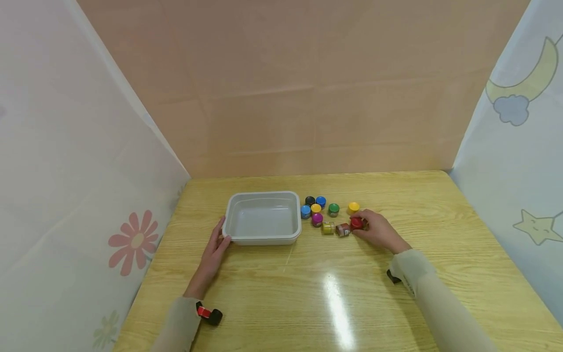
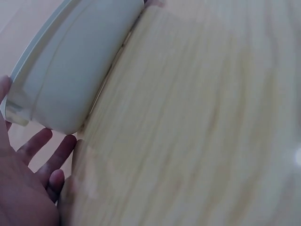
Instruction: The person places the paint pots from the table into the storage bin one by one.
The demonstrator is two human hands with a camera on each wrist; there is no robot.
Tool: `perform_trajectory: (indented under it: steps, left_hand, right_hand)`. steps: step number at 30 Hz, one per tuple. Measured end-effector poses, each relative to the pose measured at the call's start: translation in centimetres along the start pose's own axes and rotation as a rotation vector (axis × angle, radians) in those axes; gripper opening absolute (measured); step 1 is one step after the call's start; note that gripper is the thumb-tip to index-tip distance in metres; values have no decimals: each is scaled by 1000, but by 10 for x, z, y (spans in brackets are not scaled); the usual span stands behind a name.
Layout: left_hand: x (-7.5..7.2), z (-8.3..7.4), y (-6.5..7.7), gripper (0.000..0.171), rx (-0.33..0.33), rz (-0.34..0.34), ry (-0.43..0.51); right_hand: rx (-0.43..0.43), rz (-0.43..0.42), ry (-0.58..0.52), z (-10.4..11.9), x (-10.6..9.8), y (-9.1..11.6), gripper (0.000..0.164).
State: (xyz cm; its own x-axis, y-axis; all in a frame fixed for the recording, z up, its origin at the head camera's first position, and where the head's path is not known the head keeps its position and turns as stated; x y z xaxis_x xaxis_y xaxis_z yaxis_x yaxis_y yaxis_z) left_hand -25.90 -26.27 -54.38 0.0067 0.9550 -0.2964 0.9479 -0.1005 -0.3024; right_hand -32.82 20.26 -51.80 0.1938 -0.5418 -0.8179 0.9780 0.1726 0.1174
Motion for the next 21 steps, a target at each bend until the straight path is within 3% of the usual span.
perform_trajectory:
  steps: [7,21]
  left_hand:
    - [1,0,1,62,39,-16,5]
    - [0,5,2,62,24,-39,13]
  right_hand:
    - [0,-7,-9,1,0,0,41]
    - [2,7,2,-3,2,0,38]
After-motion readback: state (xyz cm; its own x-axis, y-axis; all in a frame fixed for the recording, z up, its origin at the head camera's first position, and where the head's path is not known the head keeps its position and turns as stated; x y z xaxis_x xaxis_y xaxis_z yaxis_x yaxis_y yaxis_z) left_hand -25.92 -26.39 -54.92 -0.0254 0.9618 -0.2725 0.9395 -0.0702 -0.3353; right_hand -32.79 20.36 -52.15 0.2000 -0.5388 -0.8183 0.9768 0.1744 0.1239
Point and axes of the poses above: each hand's wrist, its own y-axis away from the middle knuckle, its own x-axis out of the palm, z = x × y, the point moved 10 cm from there along -y, towards the middle knuckle, and after that the axes turned 14 degrees about x, right-handed, at the moved point
